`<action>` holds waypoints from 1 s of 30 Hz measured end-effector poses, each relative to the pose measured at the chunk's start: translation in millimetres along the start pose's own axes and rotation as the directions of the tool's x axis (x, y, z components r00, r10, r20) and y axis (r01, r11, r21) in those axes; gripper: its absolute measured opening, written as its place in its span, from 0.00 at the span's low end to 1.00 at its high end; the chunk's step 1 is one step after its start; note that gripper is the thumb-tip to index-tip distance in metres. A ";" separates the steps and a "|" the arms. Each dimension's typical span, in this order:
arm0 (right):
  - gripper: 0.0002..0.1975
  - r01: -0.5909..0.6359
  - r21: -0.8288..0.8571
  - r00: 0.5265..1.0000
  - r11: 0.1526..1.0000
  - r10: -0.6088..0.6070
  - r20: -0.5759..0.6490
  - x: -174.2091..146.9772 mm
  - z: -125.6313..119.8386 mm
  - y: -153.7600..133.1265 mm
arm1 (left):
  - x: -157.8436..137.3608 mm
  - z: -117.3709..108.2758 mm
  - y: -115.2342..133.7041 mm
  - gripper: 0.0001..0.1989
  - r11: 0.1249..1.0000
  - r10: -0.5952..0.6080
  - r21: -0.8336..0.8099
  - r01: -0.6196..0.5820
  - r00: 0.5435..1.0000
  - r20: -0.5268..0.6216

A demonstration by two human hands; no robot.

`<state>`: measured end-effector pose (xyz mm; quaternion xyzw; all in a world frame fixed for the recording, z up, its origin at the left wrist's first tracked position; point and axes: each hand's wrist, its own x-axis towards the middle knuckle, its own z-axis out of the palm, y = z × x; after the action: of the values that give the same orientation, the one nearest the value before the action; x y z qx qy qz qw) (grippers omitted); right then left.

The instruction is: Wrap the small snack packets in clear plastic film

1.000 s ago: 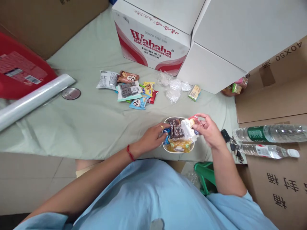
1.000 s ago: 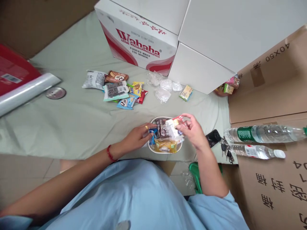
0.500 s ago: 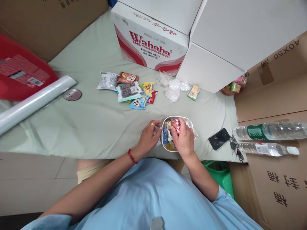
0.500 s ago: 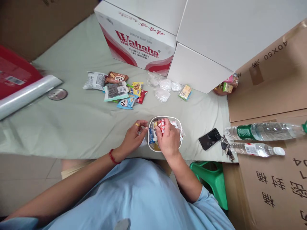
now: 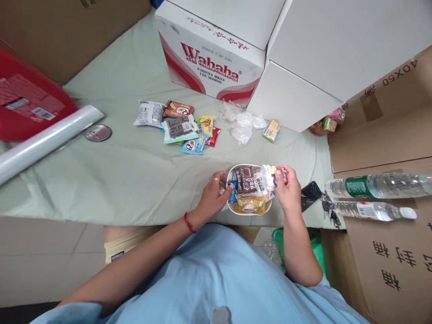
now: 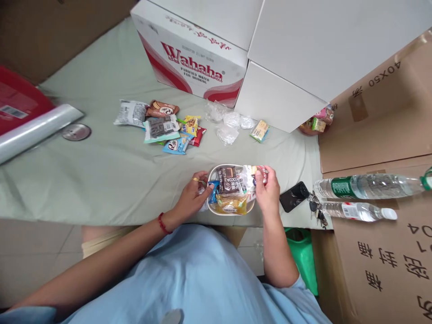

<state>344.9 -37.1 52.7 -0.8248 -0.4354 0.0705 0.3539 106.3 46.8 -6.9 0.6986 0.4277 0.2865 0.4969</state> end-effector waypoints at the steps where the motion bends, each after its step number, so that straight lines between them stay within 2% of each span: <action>1: 0.27 0.049 -0.062 0.999 0.997 -0.047 0.023 -2.3 6.4 -0.2 | -0.1 2.7 -0.7 0.21 1.000 0.012 0.006 -0.012 1.000 0.002; 4: 0.25 0.173 -0.197 0.985 0.965 -0.165 0.054 -9.9 27.3 -5.8 | -0.4 9.8 -3.8 0.21 0.999 0.039 0.034 -0.039 0.999 0.000; 7: 0.25 0.185 -0.214 0.982 0.959 -0.172 0.075 -9.9 37.8 -11.0 | -1.0 12.7 -7.2 0.22 0.995 0.050 0.080 -0.051 0.999 0.007; 14: 0.26 0.168 -0.329 0.974 0.929 -0.105 0.200 -3.2 36.5 -20.2 | -1.7 14.5 -11.2 0.25 0.991 0.062 0.119 -0.063 0.998 0.010; 18: 0.26 0.269 -0.425 0.954 0.864 -0.178 0.241 -9.3 33.5 -24.9 | -3.3 16.6 -13.7 0.25 0.992 0.066 0.106 -0.065 0.998 0.001; 24: 0.30 0.225 -0.336 0.947 0.914 -0.124 0.296 -5.4 36.5 -15.5 | -5.0 15.6 -17.0 0.27 0.994 0.092 0.068 -0.090 0.996 -0.022; 30: 0.31 0.286 -0.280 0.938 0.916 -0.208 0.279 -4.3 24.8 -7.6 | -3.8 8.0 -18.3 0.24 0.995 0.101 0.030 -0.100 0.995 -0.025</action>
<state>326.7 -24.6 38.4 -0.7937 -0.5824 0.0547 0.1669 105.4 42.4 -26.7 0.7225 0.4026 0.3142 0.4660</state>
